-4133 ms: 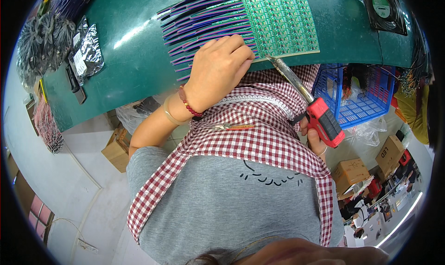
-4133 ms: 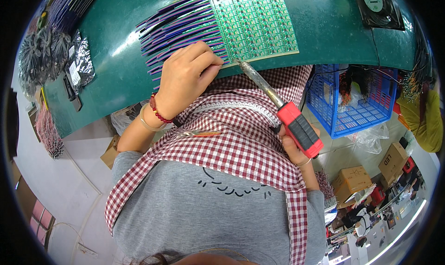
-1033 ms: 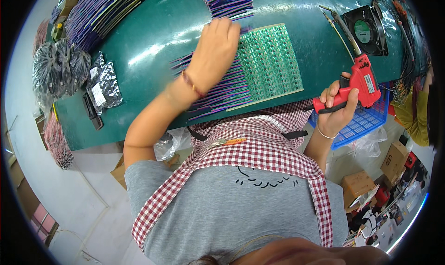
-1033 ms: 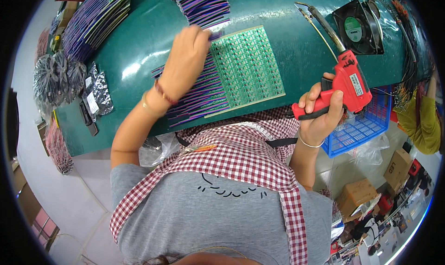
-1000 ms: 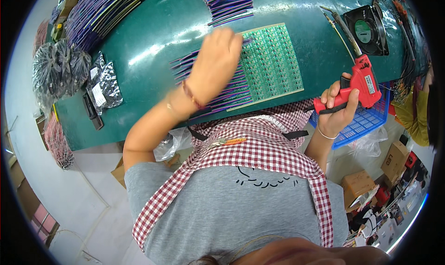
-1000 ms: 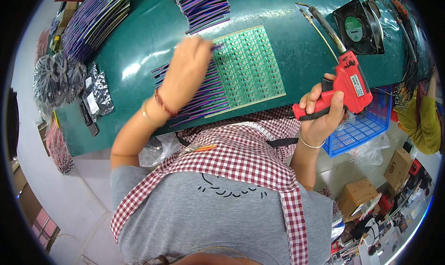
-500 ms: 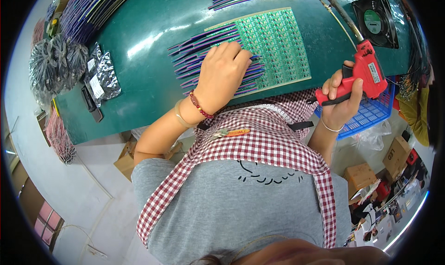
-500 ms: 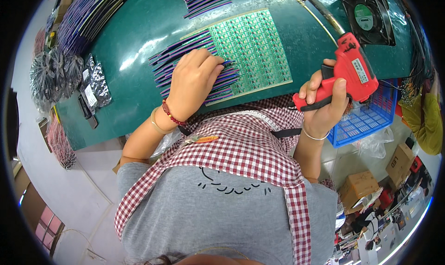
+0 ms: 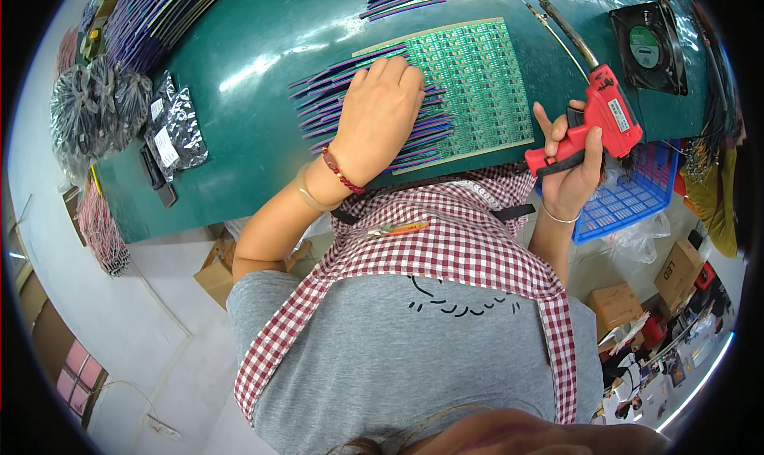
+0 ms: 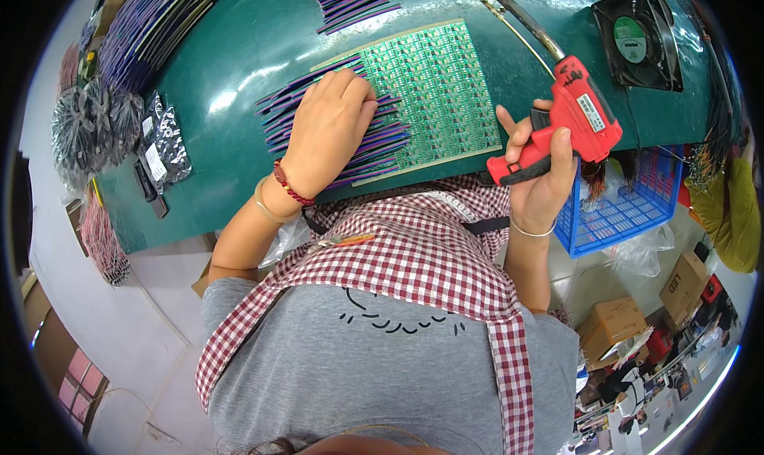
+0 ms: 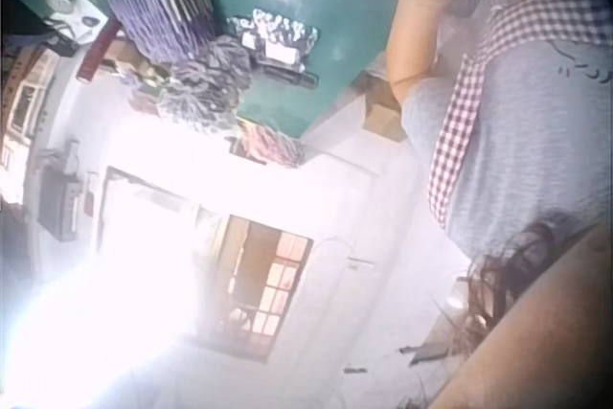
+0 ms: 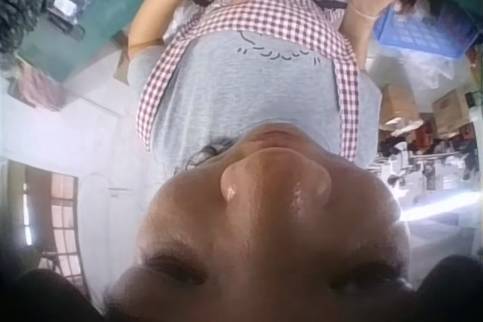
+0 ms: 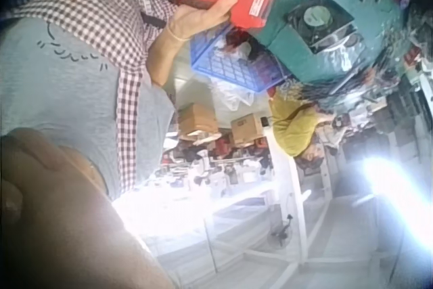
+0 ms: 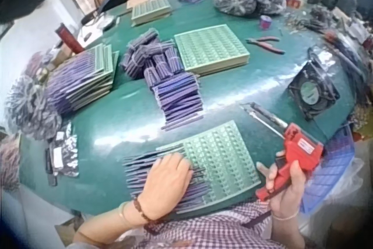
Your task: The person solders ribbon cable wires onto a circuit board using a soldering iron while aligning the wires by hand.
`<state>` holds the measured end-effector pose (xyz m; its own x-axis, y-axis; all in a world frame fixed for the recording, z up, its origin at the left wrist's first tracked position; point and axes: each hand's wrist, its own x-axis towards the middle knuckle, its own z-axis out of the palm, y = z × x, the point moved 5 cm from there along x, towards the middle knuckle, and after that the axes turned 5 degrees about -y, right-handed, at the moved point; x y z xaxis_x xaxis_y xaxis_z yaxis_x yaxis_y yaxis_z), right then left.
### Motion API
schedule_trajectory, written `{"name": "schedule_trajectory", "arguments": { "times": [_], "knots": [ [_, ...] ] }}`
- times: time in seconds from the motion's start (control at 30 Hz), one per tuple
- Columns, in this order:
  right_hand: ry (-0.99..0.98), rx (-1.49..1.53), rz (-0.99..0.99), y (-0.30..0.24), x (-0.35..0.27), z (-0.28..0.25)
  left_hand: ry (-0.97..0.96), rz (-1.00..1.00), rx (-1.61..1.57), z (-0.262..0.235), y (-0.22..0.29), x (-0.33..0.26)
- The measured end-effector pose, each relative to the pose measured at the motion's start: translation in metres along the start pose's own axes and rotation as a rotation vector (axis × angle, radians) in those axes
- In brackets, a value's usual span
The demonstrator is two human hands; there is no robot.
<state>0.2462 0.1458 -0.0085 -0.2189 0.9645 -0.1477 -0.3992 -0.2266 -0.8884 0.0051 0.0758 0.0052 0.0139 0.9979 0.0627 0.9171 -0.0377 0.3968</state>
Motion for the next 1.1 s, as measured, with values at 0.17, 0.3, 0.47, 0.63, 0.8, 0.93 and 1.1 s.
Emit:
{"name": "schedule_trajectory", "arguments": {
  "times": [0.17,0.3,0.47,0.63,0.8,0.93,1.1],
  "knots": [
    [-0.127,0.027,0.065,0.011,0.002,0.007,-0.010,-0.027,-0.044,0.004,-0.005,0.003],
    [-0.139,0.045,0.090,0.008,-0.007,0.012,-0.008,-0.016,0.017,0.004,-0.004,0.010],
    [-0.163,-0.155,0.036,-0.007,-0.017,0.006,0.102,0.044,-0.169,-0.010,-0.013,0.030],
    [-0.168,-0.151,0.128,-0.015,-0.015,0.004,0.226,0.188,-0.098,-0.005,-0.022,0.042],
    [-0.239,-0.278,0.208,-0.003,-0.019,0.006,0.207,0.152,-0.136,0.003,-0.023,0.041],
    [-0.225,-0.356,0.237,0.003,-0.026,0.004,0.198,0.154,-0.140,0.006,-0.020,0.039],
    [-0.243,-0.460,0.224,0.001,-0.030,0.010,0.198,0.157,-0.141,0.008,-0.019,0.036]
  ]
}}
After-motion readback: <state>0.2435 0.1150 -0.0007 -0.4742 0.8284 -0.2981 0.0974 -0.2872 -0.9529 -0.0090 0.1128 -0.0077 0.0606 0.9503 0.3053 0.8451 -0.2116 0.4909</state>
